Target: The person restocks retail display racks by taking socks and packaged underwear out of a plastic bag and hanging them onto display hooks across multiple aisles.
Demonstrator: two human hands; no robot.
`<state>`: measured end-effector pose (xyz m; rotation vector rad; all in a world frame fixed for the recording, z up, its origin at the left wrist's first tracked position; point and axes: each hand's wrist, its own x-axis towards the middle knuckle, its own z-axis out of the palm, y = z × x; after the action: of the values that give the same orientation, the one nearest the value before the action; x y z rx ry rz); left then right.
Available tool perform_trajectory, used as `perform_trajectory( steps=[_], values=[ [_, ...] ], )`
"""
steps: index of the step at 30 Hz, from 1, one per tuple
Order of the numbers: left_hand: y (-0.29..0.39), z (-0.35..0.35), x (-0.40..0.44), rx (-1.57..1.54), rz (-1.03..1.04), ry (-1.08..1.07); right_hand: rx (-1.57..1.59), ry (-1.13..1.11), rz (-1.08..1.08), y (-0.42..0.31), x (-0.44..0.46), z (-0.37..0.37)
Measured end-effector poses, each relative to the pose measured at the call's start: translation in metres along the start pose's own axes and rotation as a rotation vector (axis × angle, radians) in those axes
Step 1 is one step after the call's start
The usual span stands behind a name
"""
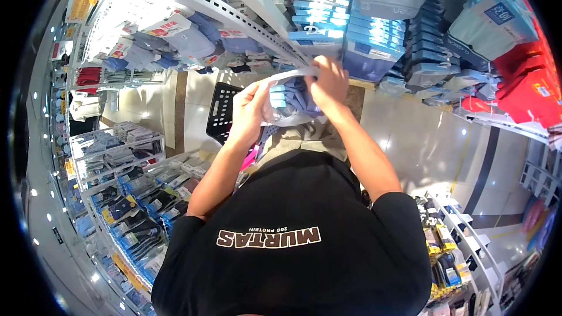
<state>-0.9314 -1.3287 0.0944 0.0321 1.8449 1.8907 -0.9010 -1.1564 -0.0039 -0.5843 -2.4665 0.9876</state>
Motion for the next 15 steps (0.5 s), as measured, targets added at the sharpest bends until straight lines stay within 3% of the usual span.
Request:
perform_trajectory(
  steps=[3, 6, 15],
  values=[
    [0.001, -0.012, -0.001, -0.041, -0.07, 0.006, -0.02, -0.017, 0.023, 0.023, -0.008, 0.002],
    [-0.002, -0.014, 0.0, -0.044, -0.081, 0.047, 0.202, -0.235, 0.386, 0.024, -0.012, -0.005],
    [-0.017, -0.048, 0.008, -0.031, -0.157, 0.099, 0.21, -0.404, 0.211, 0.041, -0.051, -0.043]
  ],
)
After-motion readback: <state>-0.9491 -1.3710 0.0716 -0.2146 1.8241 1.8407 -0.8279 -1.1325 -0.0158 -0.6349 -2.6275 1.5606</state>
